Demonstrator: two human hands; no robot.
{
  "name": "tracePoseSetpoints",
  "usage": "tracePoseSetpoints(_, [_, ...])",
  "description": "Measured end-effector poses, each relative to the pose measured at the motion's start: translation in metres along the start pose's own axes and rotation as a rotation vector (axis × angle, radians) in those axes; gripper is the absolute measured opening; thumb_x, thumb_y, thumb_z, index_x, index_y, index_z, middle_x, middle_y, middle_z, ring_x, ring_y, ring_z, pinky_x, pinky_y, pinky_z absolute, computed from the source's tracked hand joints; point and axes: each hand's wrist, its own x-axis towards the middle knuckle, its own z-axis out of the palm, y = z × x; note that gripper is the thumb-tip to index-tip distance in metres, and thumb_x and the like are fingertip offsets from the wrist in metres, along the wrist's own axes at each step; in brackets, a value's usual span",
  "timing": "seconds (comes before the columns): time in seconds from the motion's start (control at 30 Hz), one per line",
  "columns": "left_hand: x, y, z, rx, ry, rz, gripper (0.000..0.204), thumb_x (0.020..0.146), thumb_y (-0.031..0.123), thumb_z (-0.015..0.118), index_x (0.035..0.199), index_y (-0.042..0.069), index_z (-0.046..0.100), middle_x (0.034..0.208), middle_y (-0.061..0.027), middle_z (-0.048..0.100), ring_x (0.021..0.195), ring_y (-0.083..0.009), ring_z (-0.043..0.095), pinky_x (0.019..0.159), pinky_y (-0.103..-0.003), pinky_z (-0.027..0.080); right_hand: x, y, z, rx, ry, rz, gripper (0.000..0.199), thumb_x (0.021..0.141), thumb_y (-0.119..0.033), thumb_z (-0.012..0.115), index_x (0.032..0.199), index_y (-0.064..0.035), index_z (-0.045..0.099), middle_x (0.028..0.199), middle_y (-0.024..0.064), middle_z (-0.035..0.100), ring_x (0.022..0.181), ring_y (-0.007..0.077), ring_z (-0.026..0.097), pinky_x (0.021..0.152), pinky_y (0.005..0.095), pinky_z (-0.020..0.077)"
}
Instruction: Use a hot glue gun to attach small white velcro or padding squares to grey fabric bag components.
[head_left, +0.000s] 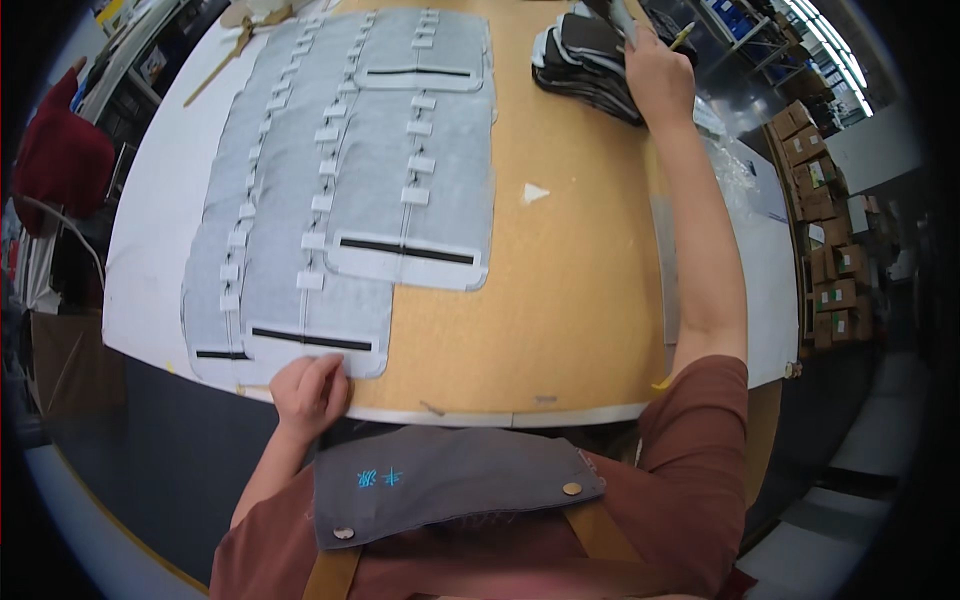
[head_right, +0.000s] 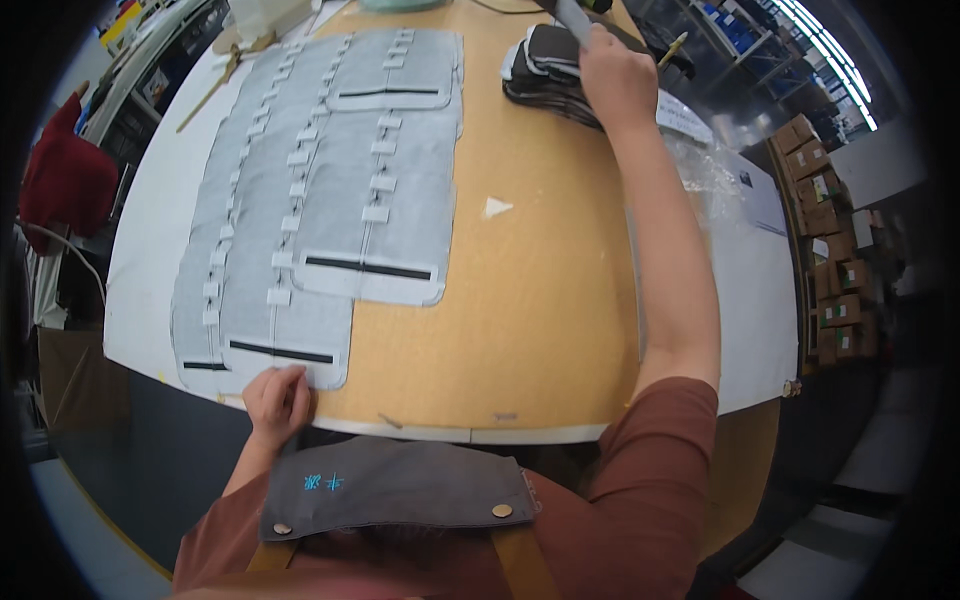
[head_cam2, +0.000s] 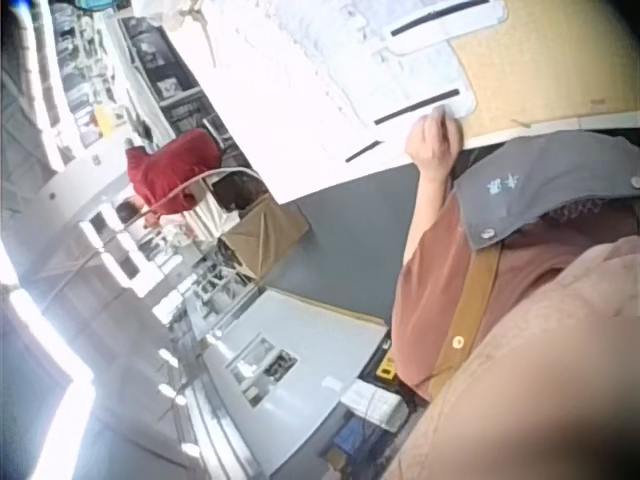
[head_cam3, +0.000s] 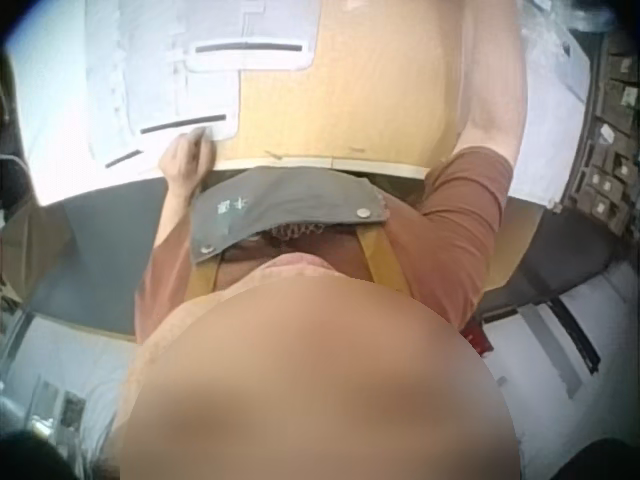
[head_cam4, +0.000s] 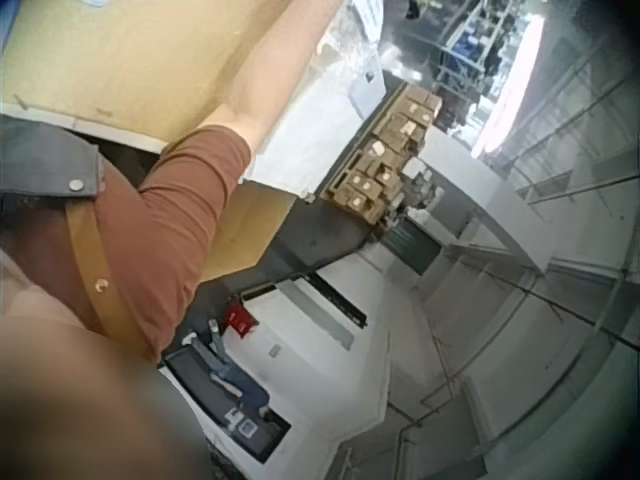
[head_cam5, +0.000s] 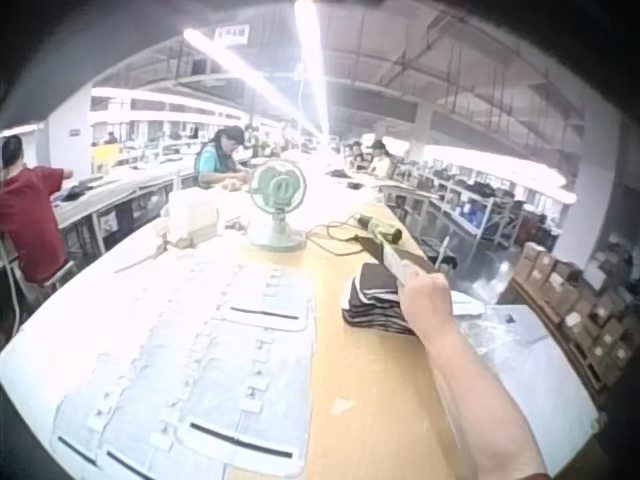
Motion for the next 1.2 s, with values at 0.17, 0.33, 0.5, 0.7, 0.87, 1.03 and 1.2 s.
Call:
tracePoseSetpoints(0.17, [0.001, 0.0, 0.004, 0.01, -0.002, -0.009, 0.017, 0.073, -0.003, 0.069, 0.089, 0.003, 0.065, 0.058, -0.006, 0.05, 0.048, -0.0223, 0.051, 0.045, -0.033, 0.038, -0.091, -0.094, -0.052, 0.184, -0.393, -0.218, 0.026, 0.085, -0.025, 0.065, 0.101, -0.0042, 0.065, 0.08, 0.0083, 0.068, 0.068, 0.026, 0.067, 0.074, 0.0417, 0.0468])
tracePoseSetpoints(0.33, [-0.001, 0.003, 0.0, 0.022, -0.002, 0.013, 0.016, 0.075, -0.002, 0.069, 0.089, 0.004, 0.065, 0.06, -0.0061, 0.051, 0.05, -0.0218, 0.052, 0.046, -0.033, 0.039, -0.137, -0.119, -0.068, 0.409, -0.35, -0.303, 0.026, 0.089, -0.033, 0.065, 0.094, -0.0076, 0.065, 0.08, 0.0066, 0.068, 0.071, 0.0236, 0.066, 0.073, 0.0405, 0.0458])
tracePoseSetpoints(0.5, [0.0, 0.004, 0.0, 0.018, -0.002, 0.02, 0.016, 0.075, -0.001, 0.069, 0.09, 0.004, 0.065, 0.061, -0.0054, 0.052, 0.051, -0.0212, 0.053, 0.047, -0.032, 0.04, -0.135, -0.113, -0.073, 0.51, -0.4, -0.108, 0.016, 0.089, -0.026, 0.065, 0.091, -0.0101, 0.066, 0.077, 0.0034, 0.068, 0.069, 0.0214, 0.066, 0.072, 0.0356, 0.0476])
tracePoseSetpoints(0.7, [-0.002, 0.002, 0.0, -0.032, 0.105, 0.072, 0.017, 0.075, -0.004, 0.07, 0.09, 0.005, 0.066, 0.061, -0.0059, 0.053, 0.05, -0.021, 0.054, 0.047, -0.031, 0.041, -0.11, -0.111, -0.148, 0.325, 0.048, -0.014, 0.012, 0.088, -0.018, 0.064, 0.095, -0.0082, 0.067, 0.088, 0.0031, 0.072, 0.072, 0.0177, 0.067, 0.074, 0.0343, 0.05])
tracePoseSetpoints(0.87, [0.006, 0.025, 0.0, -0.081, 0.087, 0.115, 0.019, 0.074, -0.005, 0.071, 0.09, 0.005, 0.066, 0.065, -0.0064, 0.06, 0.054, -0.0208, 0.059, 0.048, -0.03, 0.043, -0.163, -0.149, -0.232, 0.371, -0.138, -0.172, 0.014, 0.083, -0.022, 0.073, 0.09, -0.0098, 0.071, 0.071, 0.0035, 0.067, 0.064, 0.0176, 0.064, 0.075, 0.0352, 0.0508])
tracePoseSetpoints(1.03, [0.035, 0.046, 0.016, -0.029, -0.168, 0.152, 0.036, 0.075, 0.012, 0.08, 0.108, 0.007, 0.066, 0.095, -0.0076, 0.07, 0.072, -0.0239, 0.068, 0.061, -0.03, 0.052, -0.173, -0.138, -0.209, 0.591, -0.313, -0.039, 0.032, 0.081, -0.036, 0.072, 0.099, -0.0098, 0.068, 0.082, 0.0034, 0.067, 0.07, 0.0224, 0.063, 0.076, 0.0381, 0.049])
tracePoseSetpoints(1.2, [0.053, 0.062, 0.041, -0.047, -0.38, 0.18, 0.054, 0.074, 0.031, 0.08, 0.122, 0.014, 0.063, 0.12, -0.0017, 0.066, 0.077, -0.0212, 0.069, 0.063, -0.028, 0.053, -0.151, -0.113, -0.087, 0.51, -0.121, 0.02, 0.04, 0.084, -0.04, 0.069, 0.109, -0.0093, 0.067, 0.094, 0.0046, 0.07, 0.083, 0.026, 0.066, 0.082, 0.037, 0.0475])
